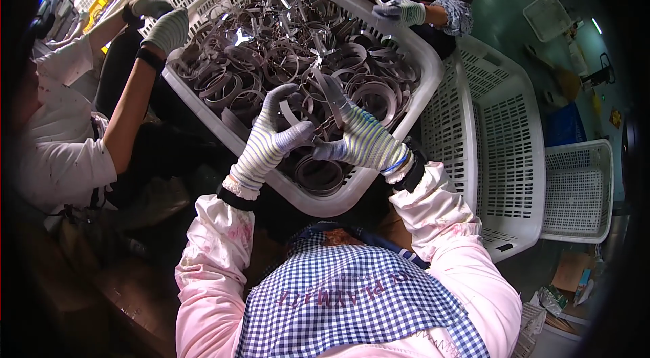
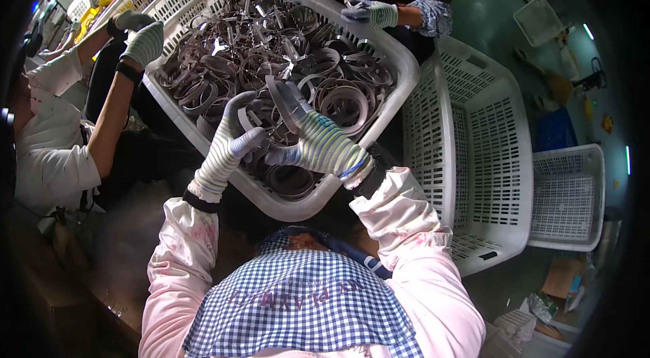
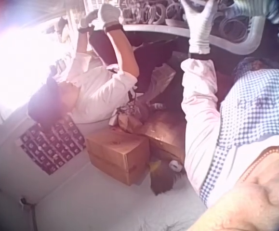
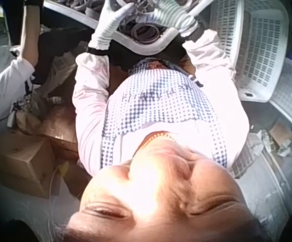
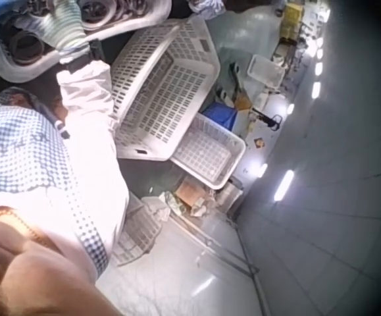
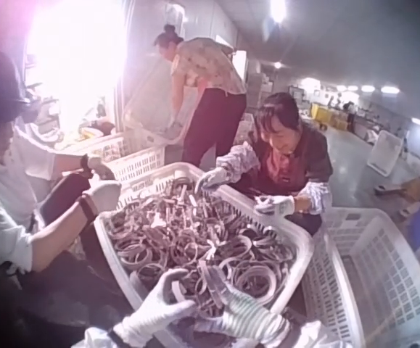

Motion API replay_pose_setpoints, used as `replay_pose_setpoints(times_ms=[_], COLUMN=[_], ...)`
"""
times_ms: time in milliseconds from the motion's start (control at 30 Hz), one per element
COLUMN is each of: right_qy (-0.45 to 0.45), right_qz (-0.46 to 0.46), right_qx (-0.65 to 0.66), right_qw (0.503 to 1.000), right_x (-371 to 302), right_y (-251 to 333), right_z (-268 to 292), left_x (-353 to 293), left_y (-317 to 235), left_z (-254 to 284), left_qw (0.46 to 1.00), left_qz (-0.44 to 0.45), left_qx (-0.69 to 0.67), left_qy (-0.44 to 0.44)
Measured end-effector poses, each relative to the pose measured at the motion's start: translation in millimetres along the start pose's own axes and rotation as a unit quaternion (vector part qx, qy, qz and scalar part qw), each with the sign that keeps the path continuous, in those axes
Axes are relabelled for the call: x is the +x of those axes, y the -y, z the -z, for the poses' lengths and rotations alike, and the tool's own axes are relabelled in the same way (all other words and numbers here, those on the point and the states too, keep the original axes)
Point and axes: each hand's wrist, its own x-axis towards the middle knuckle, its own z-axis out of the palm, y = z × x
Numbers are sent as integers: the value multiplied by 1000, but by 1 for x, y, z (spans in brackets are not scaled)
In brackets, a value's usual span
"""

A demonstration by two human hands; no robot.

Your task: Workers are sorting through a large bin of gray plastic rings and placing them into separate baskets.

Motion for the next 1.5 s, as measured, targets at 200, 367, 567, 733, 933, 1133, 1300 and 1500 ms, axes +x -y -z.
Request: replay_pose_setpoints(times_ms=[200,367,567,733,933,1133,1300,1500], right_qy=[-31,-2,20,-22,-160,153,263,191], right_qz=[45,6,-37,-149,-251,-278,-221,-188], right_qx=[38,128,139,176,-77,-216,-304,-276], right_qw=[998,992,989,973,952,923,889,923], right_x=[-9,-9,-9,-11,-21,-17,-28,-24], right_y=[-6,-2,1,-13,-66,-45,-60,-70], right_z=[-9,-17,-16,23,30,-7,-64,-57], left_x=[-6,-10,-9,1,6,1,2,-2], left_y=[-1,-1,1,3,3,-1,0,-5], left_z=[-4,-4,-2,2,25,19,24,26], left_qw=[1000,1000,999,994,993,992,992,993], left_qz=[-25,-6,0,-30,6,11,23,21], left_qx=[-14,-13,43,-74,-77,-50,-58,-65], left_qy=[13,-6,-19,-80,-86,-113,-106,-95])
